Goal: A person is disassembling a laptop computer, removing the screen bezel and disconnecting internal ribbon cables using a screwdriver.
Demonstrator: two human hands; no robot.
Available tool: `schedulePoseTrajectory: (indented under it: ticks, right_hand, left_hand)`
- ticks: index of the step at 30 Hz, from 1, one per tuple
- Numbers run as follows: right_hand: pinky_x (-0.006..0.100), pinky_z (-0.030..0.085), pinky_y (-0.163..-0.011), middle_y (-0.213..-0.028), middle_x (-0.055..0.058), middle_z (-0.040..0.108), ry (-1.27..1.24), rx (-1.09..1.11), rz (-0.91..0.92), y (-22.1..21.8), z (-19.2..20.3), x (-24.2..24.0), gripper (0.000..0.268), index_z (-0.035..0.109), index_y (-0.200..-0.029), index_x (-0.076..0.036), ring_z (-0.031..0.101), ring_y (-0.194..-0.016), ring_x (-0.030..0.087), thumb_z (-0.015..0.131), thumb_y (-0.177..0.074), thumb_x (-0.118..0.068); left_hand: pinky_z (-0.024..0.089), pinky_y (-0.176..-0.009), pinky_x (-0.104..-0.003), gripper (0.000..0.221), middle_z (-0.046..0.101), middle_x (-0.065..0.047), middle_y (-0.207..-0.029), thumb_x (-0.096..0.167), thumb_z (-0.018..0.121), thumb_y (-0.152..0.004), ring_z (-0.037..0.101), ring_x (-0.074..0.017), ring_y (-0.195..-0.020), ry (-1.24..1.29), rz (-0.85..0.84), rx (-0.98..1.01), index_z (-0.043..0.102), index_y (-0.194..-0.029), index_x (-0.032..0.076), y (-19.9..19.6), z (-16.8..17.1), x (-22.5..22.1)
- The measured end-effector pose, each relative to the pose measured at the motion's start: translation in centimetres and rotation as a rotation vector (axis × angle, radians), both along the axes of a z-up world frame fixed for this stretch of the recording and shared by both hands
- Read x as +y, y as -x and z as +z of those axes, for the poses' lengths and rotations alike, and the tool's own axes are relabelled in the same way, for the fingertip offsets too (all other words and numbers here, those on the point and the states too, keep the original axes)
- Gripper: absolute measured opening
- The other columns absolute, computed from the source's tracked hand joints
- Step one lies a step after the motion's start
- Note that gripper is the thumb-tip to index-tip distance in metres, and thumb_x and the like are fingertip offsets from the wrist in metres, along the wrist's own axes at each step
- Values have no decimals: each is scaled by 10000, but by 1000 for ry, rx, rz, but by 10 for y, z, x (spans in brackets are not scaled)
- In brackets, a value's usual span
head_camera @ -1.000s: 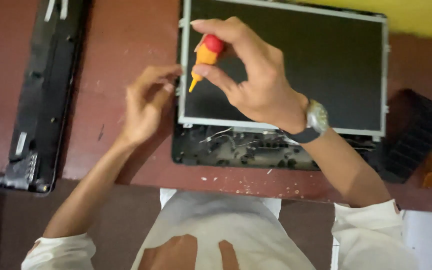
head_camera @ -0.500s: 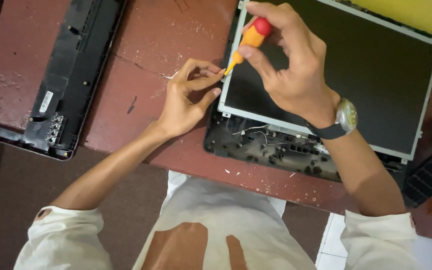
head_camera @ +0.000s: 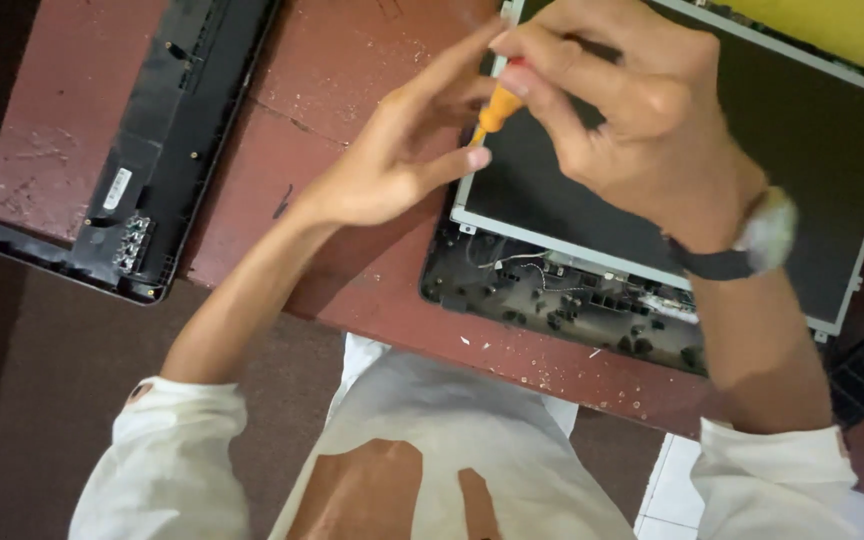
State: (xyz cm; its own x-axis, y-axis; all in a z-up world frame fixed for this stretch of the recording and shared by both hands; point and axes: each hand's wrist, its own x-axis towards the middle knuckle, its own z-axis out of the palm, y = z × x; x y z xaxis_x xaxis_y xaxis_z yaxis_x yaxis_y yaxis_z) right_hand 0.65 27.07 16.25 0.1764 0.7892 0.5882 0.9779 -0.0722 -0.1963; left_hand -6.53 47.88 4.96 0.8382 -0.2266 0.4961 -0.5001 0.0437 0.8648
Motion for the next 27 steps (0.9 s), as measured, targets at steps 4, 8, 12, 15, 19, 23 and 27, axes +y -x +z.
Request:
schedulePoseTrajectory:
  ticks: [4,8,12,15,19,23,27]
  right_hand:
    - [481,559,-964,-1233,316,684,135,50,180,-4,15,5,444,695,-1255,172,687,-1115,455,453,-928,351]
    - [450,556,-905,-1321,259,606,162,36,45,-3,18,4,402,738,-1362,75,601,-1135,387,882,-1079,-172]
    - [428,388,-715,-946,181,529,270,16,-1,6,30,13,228,734,-1355,48,499,-794,325,690,-1136,93]
    - [359,429,-760,-1029,151,513,411,-9,30,6,38,15,358,570,-1009,35,517,-840,288,475,-775,288]
    - [444,449,-833,-1055,214,564,412,37,2,6,38,13,319,541,-1187,55,543,-934,385,600,-874,41]
    - [444,447,-752,-986,174,603,431,24,-95,-1,29,13,109,600,-1078,44,577,-841,345,669,-1141,-12]
    - [400,420,-806,-1155,204,542,451,39,87,3,37,18,333,546,-1024,42,556,-944,345,491,-808,289]
  left_hand:
    - [548,-1121,-404,259,624,-120,-1244,-40,667,-1050,632,-247,-1217,82,-167,43,539,-1261,36,-22,24,-1]
    - [623,-839,-296,295,674,-66,-979,234,842,-910,679,-175,-907,115,-4,-59,659,-1006,23,-33,20,-5]
    - [531,-750,-236,399,591,11,-870,47,983,-793,561,-71,-828,110,40,12,609,-925,92,-35,17,-10]
    - [575,-1050,-325,205,575,-31,-1049,135,739,-1001,591,-120,-1061,119,-158,6,575,-1085,45,-28,25,-4]
    - [583,-883,-298,184,677,-84,-1021,158,723,-996,673,-174,-954,70,-156,47,588,-1046,42,-31,17,0]
    - [599,-804,-253,311,627,-17,-957,57,882,-895,637,-120,-891,77,-42,4,578,-932,109,-33,13,-7]
    - [643,-960,-376,164,571,-113,-1127,107,605,-1078,694,-266,-1035,119,-224,3,563,-1211,20,-26,18,-1]
